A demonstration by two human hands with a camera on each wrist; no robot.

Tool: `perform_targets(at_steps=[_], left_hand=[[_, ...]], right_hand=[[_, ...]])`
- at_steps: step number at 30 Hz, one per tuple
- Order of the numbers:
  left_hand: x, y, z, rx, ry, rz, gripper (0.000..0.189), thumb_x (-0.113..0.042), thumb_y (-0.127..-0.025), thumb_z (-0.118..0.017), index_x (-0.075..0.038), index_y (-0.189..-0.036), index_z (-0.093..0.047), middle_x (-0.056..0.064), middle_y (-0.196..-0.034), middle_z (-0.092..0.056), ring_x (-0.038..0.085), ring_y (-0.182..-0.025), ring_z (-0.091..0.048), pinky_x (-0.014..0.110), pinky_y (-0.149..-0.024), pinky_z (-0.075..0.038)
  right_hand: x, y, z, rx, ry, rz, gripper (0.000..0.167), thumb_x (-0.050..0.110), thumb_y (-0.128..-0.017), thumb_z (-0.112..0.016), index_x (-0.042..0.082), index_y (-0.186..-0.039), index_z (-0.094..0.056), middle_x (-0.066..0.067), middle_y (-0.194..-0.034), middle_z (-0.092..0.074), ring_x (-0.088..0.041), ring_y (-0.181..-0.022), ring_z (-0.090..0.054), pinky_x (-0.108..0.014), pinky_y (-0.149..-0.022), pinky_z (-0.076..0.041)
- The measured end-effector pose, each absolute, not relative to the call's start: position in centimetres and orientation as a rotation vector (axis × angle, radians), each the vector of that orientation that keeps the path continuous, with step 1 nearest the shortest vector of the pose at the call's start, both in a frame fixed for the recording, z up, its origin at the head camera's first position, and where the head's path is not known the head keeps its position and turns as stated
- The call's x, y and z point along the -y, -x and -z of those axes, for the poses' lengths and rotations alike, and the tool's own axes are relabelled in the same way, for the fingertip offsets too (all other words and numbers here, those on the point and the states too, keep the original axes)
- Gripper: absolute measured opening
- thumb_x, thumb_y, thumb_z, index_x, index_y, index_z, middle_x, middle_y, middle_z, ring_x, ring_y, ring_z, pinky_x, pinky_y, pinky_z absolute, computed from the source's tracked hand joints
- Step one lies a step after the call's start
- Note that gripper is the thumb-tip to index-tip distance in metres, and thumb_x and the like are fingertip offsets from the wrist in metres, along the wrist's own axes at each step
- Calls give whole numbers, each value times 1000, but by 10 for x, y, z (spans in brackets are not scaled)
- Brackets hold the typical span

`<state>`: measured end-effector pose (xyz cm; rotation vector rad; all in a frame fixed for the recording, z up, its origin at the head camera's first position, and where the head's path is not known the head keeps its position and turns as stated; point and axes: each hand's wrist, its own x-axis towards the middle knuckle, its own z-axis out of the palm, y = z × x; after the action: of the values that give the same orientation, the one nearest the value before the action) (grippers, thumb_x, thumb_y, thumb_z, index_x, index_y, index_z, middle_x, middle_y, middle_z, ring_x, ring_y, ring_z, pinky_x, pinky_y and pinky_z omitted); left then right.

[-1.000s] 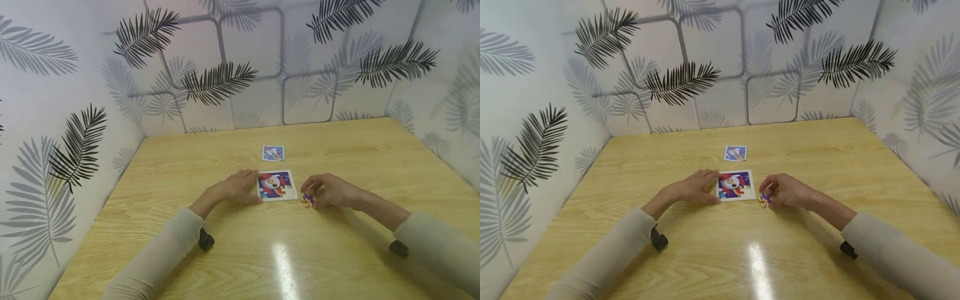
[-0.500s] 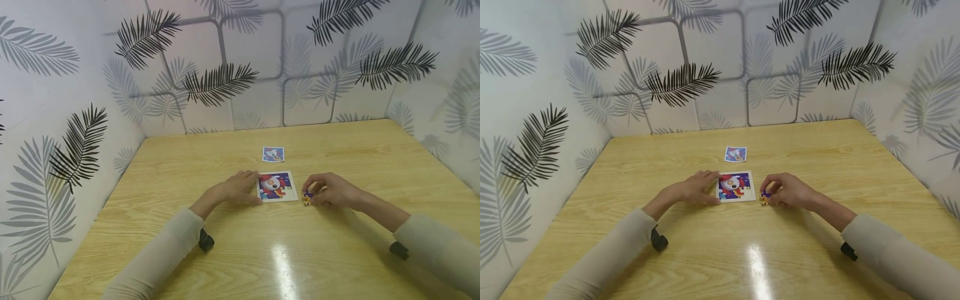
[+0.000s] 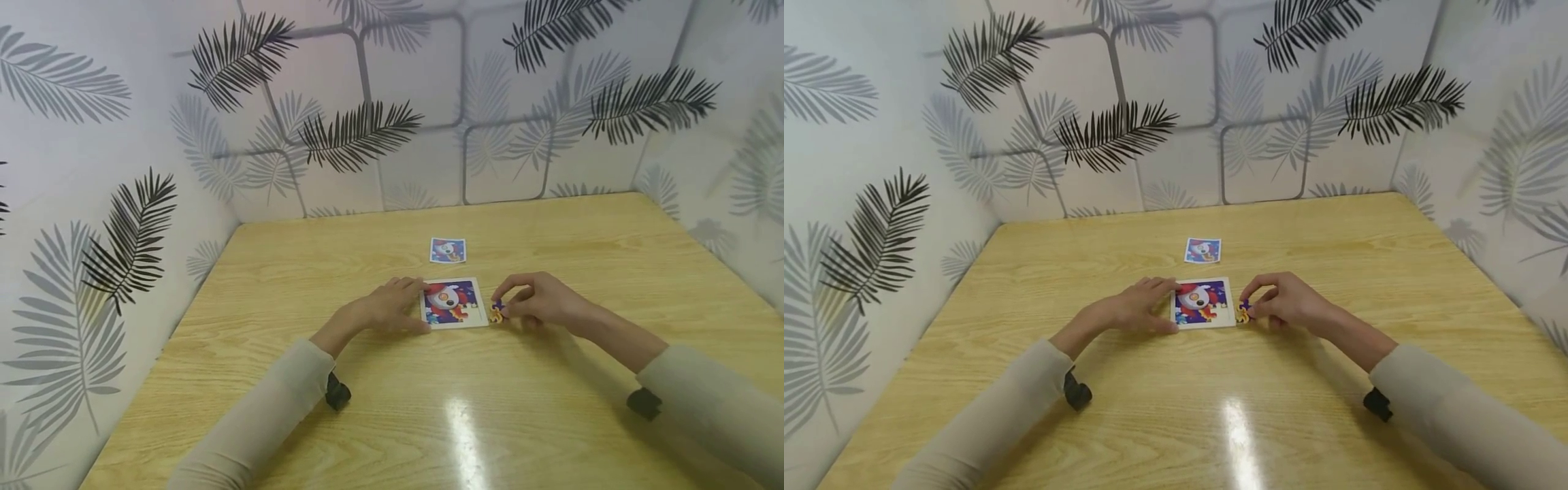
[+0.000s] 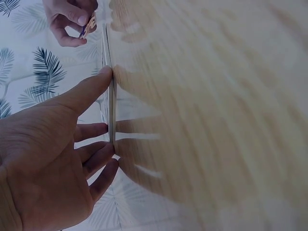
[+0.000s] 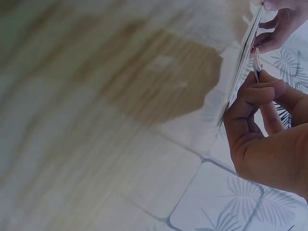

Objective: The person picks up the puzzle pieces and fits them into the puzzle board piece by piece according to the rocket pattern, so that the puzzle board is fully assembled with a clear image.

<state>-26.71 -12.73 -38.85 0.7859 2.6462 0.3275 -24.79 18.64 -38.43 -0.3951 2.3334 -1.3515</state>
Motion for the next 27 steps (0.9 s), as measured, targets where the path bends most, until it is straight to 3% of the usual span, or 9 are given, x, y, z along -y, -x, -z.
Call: perform_targets(at_steps=[12, 27], left_hand=[[126, 266, 387, -2652, -774, -326, 91, -53, -92, -65, -13, -160, -19, 11, -165, -24, 31, -153, -21, 47, -124, -22], [126, 266, 385, -2643, -802, -386, 82, -50, -92, -67, -16, -156, -29, 11, -162, -30, 31, -149, -28, 49, -122, -24]], right_hand=[[-172, 255, 377, -2351, 357, 1338, 31, 12, -92, -70, 5, -122, -65, -11, -92, -73, -13, -56, -41, -26, -51, -34], [-156, 263, 374, -2340, 361, 1285, 28, 11, -94, -66, 3, -121, -65, -8, -88, -71, -13, -57, -46, -26, -52, -39]])
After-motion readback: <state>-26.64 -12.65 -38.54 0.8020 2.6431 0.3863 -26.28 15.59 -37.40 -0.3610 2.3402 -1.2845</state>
